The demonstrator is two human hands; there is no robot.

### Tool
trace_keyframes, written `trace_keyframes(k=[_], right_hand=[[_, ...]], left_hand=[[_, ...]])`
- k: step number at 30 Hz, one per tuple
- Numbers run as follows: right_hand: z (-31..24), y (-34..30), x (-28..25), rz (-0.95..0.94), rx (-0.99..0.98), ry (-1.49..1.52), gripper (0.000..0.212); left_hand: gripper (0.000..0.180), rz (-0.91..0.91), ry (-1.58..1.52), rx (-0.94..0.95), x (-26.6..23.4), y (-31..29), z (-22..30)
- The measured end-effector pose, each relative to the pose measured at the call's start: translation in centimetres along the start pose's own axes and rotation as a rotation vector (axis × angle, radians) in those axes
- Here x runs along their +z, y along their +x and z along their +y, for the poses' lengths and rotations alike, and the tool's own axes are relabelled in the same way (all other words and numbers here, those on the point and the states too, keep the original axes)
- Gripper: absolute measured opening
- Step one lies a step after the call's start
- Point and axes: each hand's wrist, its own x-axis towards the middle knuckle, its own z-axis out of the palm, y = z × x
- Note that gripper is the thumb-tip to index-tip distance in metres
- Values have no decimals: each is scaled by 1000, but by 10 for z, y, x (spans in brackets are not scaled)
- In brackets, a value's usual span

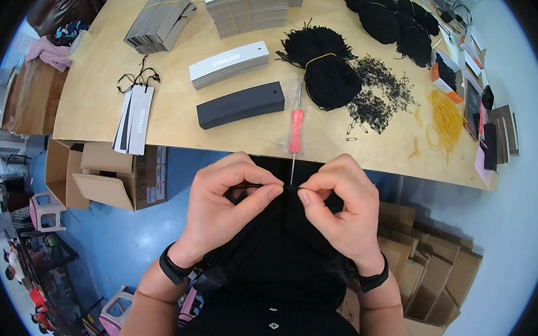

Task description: Attaching black string loops to white hang tags at an assembly table.

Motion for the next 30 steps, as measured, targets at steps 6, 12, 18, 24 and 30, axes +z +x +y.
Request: trace_keyframes(k=[6,12,18,24,30], right_hand=[[6,-4,-47,-119,208,-170,17],[-20,-2,-8,-246,369,740,69],[-1,-1,-19,-282,436,354,24],[-15,15,-8,5,504,679,21],[8,9,-20,-34,510,383,11]], left_hand=[[6,-66,137,85,-23,9,0],[11,-154,253,269,3,10,19],[9,-153,299,253,-5,30,31],[9,-237,291,369,2,49,22],[23,-240,209,257,-15,78,25]])
